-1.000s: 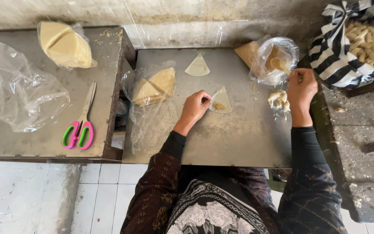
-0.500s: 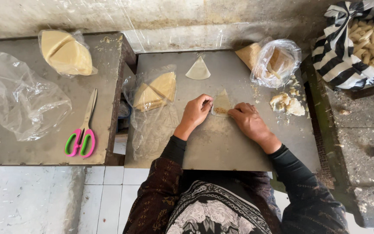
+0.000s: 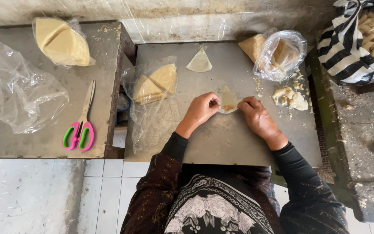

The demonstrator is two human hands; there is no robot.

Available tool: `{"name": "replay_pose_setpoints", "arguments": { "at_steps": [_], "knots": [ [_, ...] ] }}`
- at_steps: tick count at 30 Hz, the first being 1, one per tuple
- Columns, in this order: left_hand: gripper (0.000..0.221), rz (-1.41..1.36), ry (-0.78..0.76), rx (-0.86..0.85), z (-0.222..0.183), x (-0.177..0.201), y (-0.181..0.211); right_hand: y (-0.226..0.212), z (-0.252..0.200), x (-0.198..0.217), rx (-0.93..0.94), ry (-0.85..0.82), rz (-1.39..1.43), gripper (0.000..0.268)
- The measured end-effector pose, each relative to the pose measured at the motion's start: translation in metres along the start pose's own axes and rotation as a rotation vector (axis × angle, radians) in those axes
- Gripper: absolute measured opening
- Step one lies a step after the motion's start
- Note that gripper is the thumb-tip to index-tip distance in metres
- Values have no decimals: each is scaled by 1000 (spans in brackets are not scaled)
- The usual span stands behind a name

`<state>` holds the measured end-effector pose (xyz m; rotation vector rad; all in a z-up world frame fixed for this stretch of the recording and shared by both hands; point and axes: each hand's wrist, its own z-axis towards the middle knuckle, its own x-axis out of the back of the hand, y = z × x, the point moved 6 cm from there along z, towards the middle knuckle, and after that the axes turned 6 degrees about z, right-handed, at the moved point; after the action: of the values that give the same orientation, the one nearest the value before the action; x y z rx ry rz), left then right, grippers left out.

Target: The person places a small amount of filling onto a thin triangular sheet using a spoon, then folds the sides and rolls the sheet around the filling by hand.

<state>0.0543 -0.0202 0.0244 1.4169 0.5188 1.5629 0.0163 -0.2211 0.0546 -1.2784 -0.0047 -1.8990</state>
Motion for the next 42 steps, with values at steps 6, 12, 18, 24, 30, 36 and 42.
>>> {"name": "replay_pose_setpoints", "arguments": {
  "at_steps": [6,12,18,24,30,36,42],
  "knots": [
    [12,-82,-11,23,2,-2,0,-1,3,3,-20,66,164,17],
    [13,36,22,-22,1,-1,-2,0,4,1,-100,75,248,19],
    [24,-28,-23,-45,0,-4,-5,0,6,0,-77,98,268,14],
    [32,-52,59,-80,1,-6,0,3,4,-4,-99,100,278,15],
    [33,154,119,-63,0,-4,6,5,3,-5,-84,99,285,16],
    [22,45,97,-98,-3,-13,3,6,3,-6,-86,90,280,15],
    [13,74,46,-108,-2,-15,8,3,3,-5,-74,87,284,15]
  ]
}}
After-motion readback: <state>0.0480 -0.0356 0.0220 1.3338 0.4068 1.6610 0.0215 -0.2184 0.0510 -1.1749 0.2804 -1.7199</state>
